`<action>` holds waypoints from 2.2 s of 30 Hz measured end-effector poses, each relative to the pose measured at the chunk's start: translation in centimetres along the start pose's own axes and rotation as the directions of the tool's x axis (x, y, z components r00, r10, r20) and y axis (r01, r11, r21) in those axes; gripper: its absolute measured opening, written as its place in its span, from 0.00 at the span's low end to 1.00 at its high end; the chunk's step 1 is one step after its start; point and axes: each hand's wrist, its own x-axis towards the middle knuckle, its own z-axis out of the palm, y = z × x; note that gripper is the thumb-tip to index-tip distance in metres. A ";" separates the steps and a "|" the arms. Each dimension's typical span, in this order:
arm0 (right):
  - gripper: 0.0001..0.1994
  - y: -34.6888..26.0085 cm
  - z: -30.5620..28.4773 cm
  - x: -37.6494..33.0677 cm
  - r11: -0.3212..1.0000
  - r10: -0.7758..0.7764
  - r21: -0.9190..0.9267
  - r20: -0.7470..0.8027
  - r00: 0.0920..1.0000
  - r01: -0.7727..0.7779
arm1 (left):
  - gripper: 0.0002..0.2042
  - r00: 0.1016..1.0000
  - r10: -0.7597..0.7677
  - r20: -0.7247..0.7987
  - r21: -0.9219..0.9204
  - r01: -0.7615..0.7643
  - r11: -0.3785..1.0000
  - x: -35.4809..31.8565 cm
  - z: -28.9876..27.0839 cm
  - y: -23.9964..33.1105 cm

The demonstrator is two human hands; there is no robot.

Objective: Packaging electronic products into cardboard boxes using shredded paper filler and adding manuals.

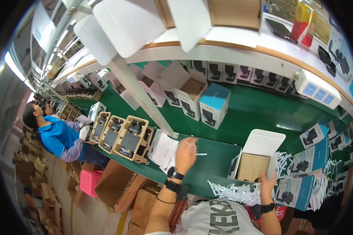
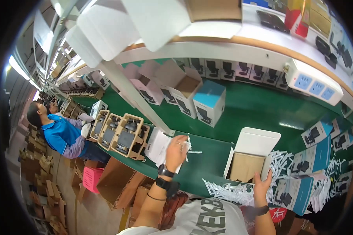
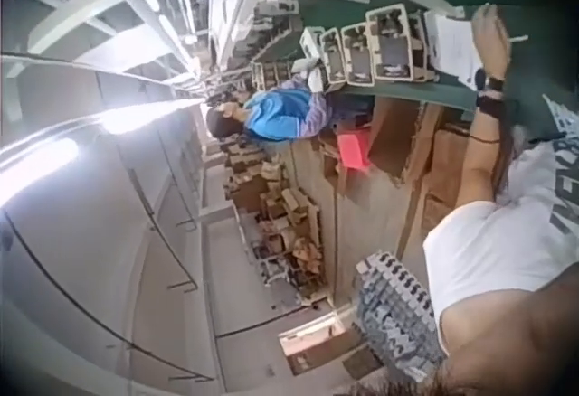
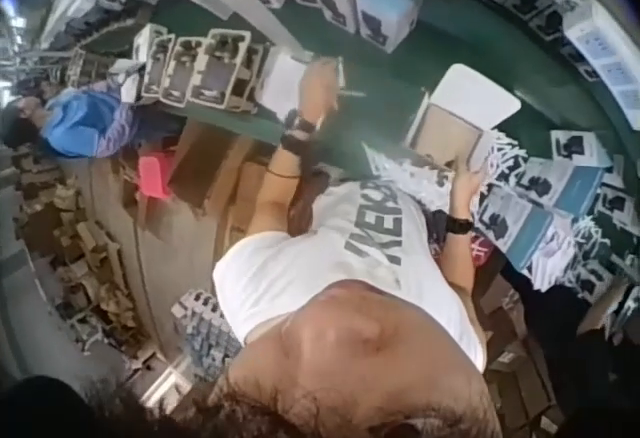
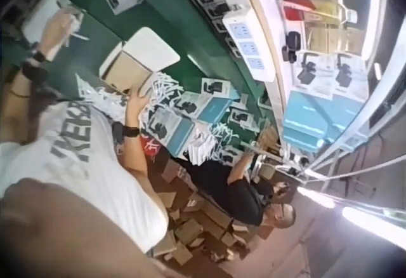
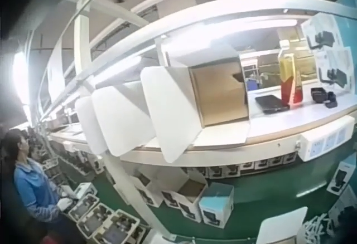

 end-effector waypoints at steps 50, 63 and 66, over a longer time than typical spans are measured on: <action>0.31 0.3 4.3 -0.5 0.996 -0.083 0.047 0.111 0.990 0.078 | 0.46 0.950 0.308 0.052 -0.682 -0.191 0.706 -0.1 2.8 14.1; 0.31 -3.1 -2.3 -0.1 0.988 0.021 -0.141 0.500 0.866 0.058 | 0.44 0.993 0.095 0.064 -0.468 -0.054 0.882 -3.3 5.4 11.0; 0.27 -3.6 -2.9 1.7 0.993 0.114 -0.003 0.293 0.949 -0.118 | 0.44 0.983 0.064 0.173 -0.406 0.012 0.914 -4.3 6.5 10.0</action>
